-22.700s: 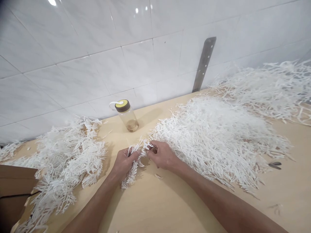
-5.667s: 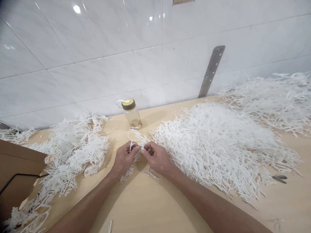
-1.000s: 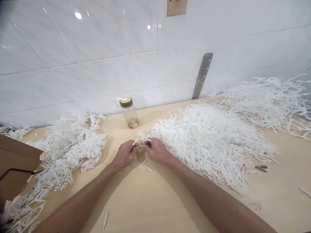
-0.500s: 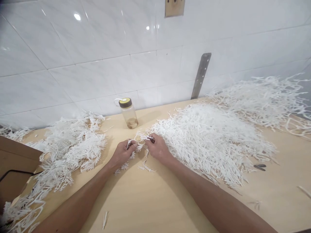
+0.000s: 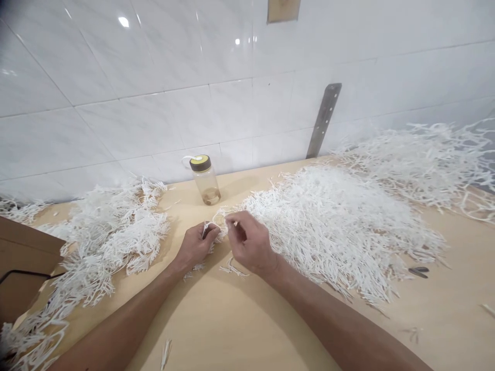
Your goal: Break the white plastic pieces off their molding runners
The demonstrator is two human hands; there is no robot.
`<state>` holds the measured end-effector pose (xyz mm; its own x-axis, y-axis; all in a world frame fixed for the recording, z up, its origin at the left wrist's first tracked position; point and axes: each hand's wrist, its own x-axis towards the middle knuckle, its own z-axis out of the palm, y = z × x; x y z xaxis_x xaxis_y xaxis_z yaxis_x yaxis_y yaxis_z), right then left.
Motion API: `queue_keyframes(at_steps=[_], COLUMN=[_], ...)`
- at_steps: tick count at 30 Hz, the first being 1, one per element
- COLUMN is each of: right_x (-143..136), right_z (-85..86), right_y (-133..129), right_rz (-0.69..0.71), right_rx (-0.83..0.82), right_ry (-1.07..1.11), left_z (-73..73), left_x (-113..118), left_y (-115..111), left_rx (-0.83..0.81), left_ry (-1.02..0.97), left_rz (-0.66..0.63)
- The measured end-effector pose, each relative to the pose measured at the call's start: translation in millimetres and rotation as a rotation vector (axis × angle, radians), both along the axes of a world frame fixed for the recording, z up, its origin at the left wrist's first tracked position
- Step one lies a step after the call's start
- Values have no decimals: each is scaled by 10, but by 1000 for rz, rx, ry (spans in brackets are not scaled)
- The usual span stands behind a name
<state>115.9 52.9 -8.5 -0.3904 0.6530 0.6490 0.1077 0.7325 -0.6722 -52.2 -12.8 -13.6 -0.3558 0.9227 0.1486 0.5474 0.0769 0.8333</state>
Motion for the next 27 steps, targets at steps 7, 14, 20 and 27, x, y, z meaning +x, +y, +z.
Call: queue_keyframes(at_steps=[7,14,20,27], right_x=[-131,-133,-86,-106], right_z=[-196,-219,-176,-195], right_y=[37,168,223,251], right_rz=[32,119,229,235], right_rx=[-42,-298,-521,-583], right_ry=[-134,-195,-185,-209], left_z=[-12,-76,-89,-70], left_x=[-14,-48,-56,-33], left_y=[-2,16,33,33], left_rx=[43,44,51,57], left_ry=[-131,-260,-189,-195], left_rz=[-15,-96,-100,-94])
